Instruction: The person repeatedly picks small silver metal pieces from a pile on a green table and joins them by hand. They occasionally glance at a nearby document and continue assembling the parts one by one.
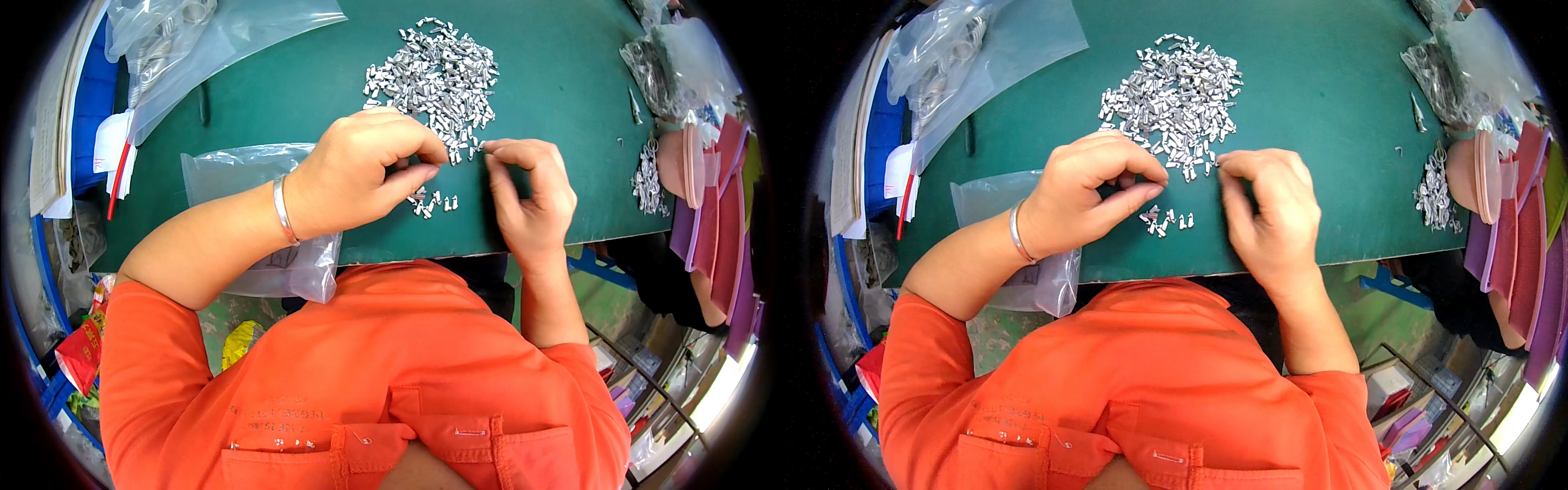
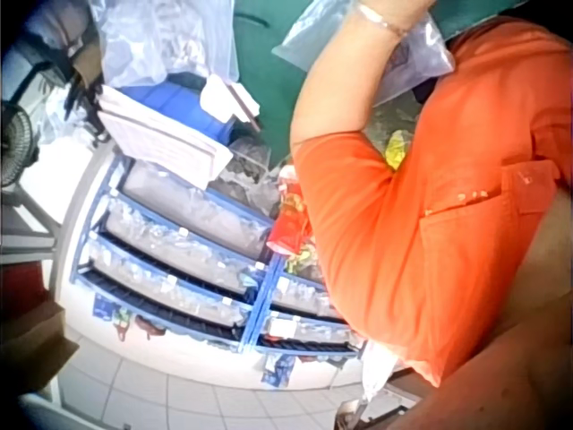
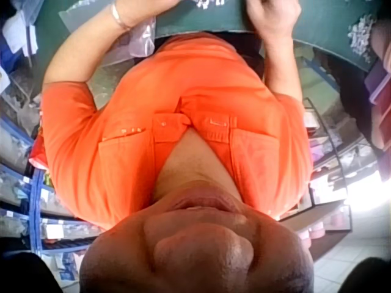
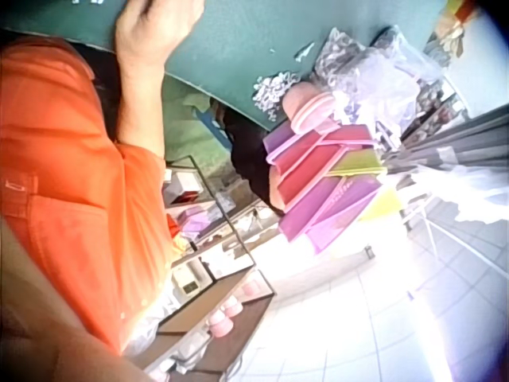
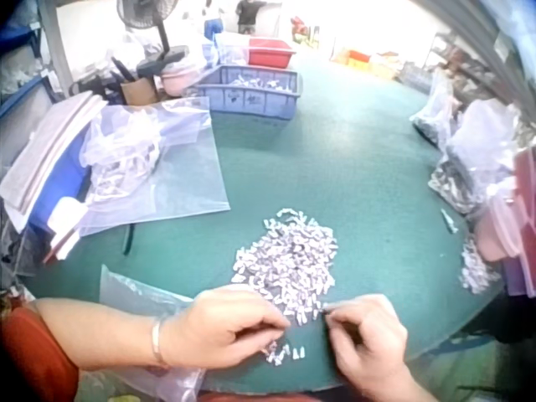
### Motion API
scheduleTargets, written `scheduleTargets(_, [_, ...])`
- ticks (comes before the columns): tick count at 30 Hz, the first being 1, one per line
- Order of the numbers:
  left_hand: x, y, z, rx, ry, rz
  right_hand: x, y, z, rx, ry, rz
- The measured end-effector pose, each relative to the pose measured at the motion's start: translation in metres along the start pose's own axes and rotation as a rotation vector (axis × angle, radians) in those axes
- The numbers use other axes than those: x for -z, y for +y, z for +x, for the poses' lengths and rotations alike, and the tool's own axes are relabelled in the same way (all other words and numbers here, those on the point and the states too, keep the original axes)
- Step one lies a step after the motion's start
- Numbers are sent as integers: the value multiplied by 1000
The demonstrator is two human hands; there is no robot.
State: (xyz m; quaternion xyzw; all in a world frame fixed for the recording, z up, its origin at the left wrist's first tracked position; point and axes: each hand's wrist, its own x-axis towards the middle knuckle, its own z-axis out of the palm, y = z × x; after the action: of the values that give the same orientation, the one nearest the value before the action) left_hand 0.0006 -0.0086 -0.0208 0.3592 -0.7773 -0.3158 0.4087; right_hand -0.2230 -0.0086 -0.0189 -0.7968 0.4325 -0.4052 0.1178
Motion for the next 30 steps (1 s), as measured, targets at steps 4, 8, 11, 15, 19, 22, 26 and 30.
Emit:
scheduleTargets(4, [2, 0, -1, 23, -6, -14, -10, 0, -1, 38, -68, -17])
scheduleTargets(8, [4, 0, 0, 25, -15, -3, -7, -1, -3, -7, -115, 43])
scheduleTargets(11, [3, -1, -1, 33, -23, -15, -6, -3, -7, -66, -107, 107])
scheduleTargets(15, [4, -1, -1, 41, -28, -23, -4, -7, -11, -119, -66, 173])
scheduleTargets(19, [4, -1, -1, 34, -50, -26, -12, -12, -18, -171, 21, 375])
scheduleTargets(22, [4, -1, 0, 5, -67, -17, -18, -17, -18, -106, 25, 439])
scheduleTargets(26, [5, 1, 1, -27, -79, -21, -26, -20, -18, -20, 82, 467])
scheduleTargets(30, [4, -1, -2, -26, -69, 5, -24, -19, -16, 164, 5, 294])
